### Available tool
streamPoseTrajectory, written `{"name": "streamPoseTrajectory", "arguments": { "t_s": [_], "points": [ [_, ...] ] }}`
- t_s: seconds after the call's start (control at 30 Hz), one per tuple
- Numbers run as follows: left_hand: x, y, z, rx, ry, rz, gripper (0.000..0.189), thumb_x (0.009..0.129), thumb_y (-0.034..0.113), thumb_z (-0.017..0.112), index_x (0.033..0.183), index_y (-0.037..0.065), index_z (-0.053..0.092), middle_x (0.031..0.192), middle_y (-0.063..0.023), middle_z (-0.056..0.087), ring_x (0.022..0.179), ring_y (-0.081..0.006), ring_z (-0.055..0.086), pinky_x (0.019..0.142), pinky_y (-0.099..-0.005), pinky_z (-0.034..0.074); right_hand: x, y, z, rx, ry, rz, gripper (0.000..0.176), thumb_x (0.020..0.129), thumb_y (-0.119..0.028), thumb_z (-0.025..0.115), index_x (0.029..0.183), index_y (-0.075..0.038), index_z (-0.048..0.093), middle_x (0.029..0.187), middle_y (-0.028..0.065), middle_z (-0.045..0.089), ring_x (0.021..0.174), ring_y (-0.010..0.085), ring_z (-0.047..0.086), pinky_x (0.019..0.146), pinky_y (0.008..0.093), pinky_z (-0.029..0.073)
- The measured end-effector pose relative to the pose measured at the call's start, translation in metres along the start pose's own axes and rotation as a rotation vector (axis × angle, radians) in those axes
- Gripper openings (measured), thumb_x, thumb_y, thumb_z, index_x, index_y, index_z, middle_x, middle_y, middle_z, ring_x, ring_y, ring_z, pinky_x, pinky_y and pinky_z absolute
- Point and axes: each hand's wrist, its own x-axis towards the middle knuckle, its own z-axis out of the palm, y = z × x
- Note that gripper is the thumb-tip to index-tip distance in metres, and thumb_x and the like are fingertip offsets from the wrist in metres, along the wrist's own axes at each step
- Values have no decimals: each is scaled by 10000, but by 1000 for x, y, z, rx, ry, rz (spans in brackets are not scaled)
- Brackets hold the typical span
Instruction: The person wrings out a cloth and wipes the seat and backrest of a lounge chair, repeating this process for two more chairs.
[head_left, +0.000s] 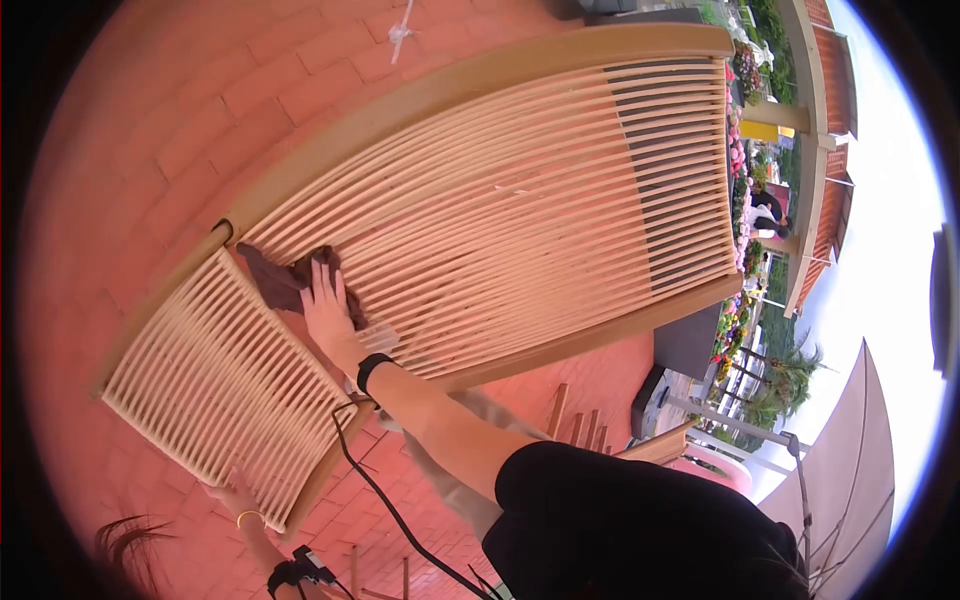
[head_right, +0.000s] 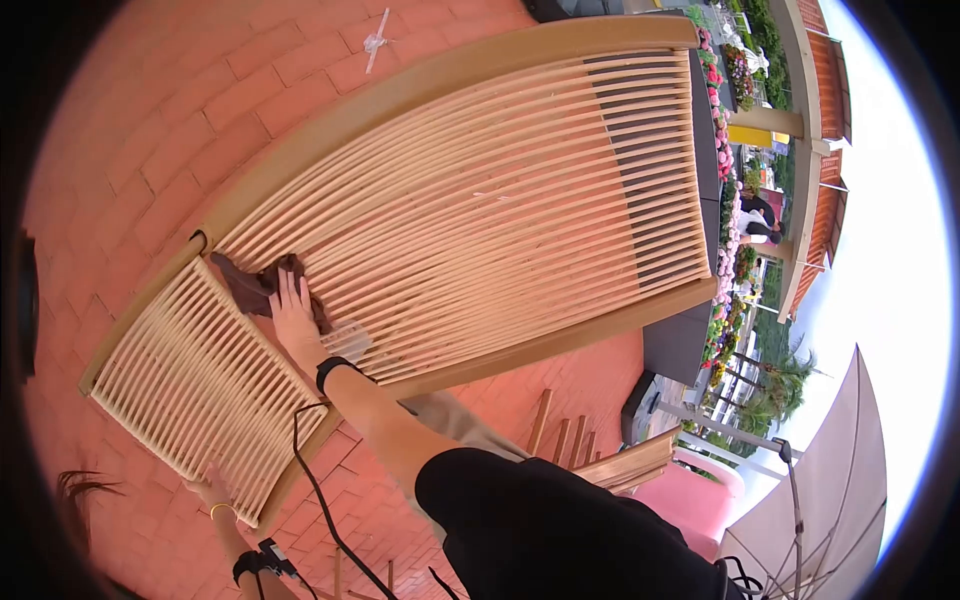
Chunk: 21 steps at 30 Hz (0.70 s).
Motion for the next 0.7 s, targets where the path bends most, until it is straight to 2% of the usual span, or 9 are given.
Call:
{"name": "streamPoseTrajectory", "arguments": {
  "t_s": [0.13, 0.2, 0.27, 0.3, 0.43, 0.5, 0.53, 0.6, 0.7],
  "points": [
    [2, -12, 0, 47, 32, 1, 801, 830, 125, 583, 1373, -4, 8, 1374, -226, 187, 1186, -307, 385, 990, -375, 359, -10, -42, 2, 490, -3, -225, 364, 882, -143, 400, 1168, 76, 450, 1256, 234, 410, 1208, 360, 356, 1032, 450, 270],
    [-1, 2, 4, -35, 43, -27, 803, 825, 117, 590, 1379, 13, 18, 1369, -231, 188, 1175, -309, 397, 985, -371, 360, -8, -7, -42, 1139, -597, 166, 352, 929, -207, 372, 1168, 36, 459, 1141, 189, 520, 1090, 328, 490, 952, 433, 382],
    [5, -7, 4, -11, 29, 3, 827, 820, 171, 597, 1383, 32, 8, 1378, -216, 160, 1189, -312, 382, 982, -370, 375, -15, 47, -96, 2027, -745, 604, 373, 944, -291, 362, 1160, -10, 478, 1080, 142, 567, 1006, 273, 556, 877, 413, 446],
    [6, -10, 3, 13, 9, 22, 851, 815, 225, 604, 1386, 52, -2, 1386, -201, 132, 1203, -316, 366, 979, -368, 390, -14, 84, -126, 2115, -701, 637, 392, 933, -318, 380, 1177, -25, 471, 1113, 118, 552, 1015, 233, 550, 854, 403, 464],
    [24, -22, 3, 414, 99, -249, 984, 685, 446, 667, 1402, 162, 55, 1383, -251, 131, 1266, -348, 235, 1023, -415, 274, -14, 259, -302, 1589, -292, 485, 393, 924, -294, 360, 1158, -8, 496, 1078, 86, 561, 955, 154, 538, 824, 290, 445],
    [59, -33, 4, 572, 152, -273, 971, 679, 424, 684, 1398, 197, 72, 1378, -244, 128, 1239, -357, 275, 997, -426, 313, -14, 301, -417, 426, -251, 393, 356, 907, -234, 393, 1110, 14, 548, 1037, 63, 576, 941, 111, 518, 826, 254, 406],
    [67, -32, 6, 730, 198, -302, 961, 672, 403, 700, 1395, 232, 89, 1373, -237, 124, 1211, -365, 314, 972, -438, 351, -10, 316, -433, 886, 0, 372, 394, 901, -237, 411, 1173, 32, 507, 1196, 89, 504, 1083, 132, 471, 904, 225, 351],
    [56, 31, 11, 408, 215, -375, 968, 658, 375, 724, 1389, 236, 105, 1350, -237, 146, 1171, -364, 360, 920, -435, 403, 17, 369, -443, 322, 420, -12, 463, 901, -289, 402, 1265, -4, 430, 1388, 91, 318, 1273, 200, 308, 1020, 304, 242],
    [46, 78, 25, 151, 301, -469, 973, 644, 316, 757, 1380, 249, 123, 1307, -238, 178, 1098, -362, 433, 831, -411, 486, 74, 418, -395, -318, 687, 114, 460, 898, -335, 391, 1271, -71, 442, 1465, 57, 150, 1342, 303, 134, 1064, 439, 123]
  ]
}}
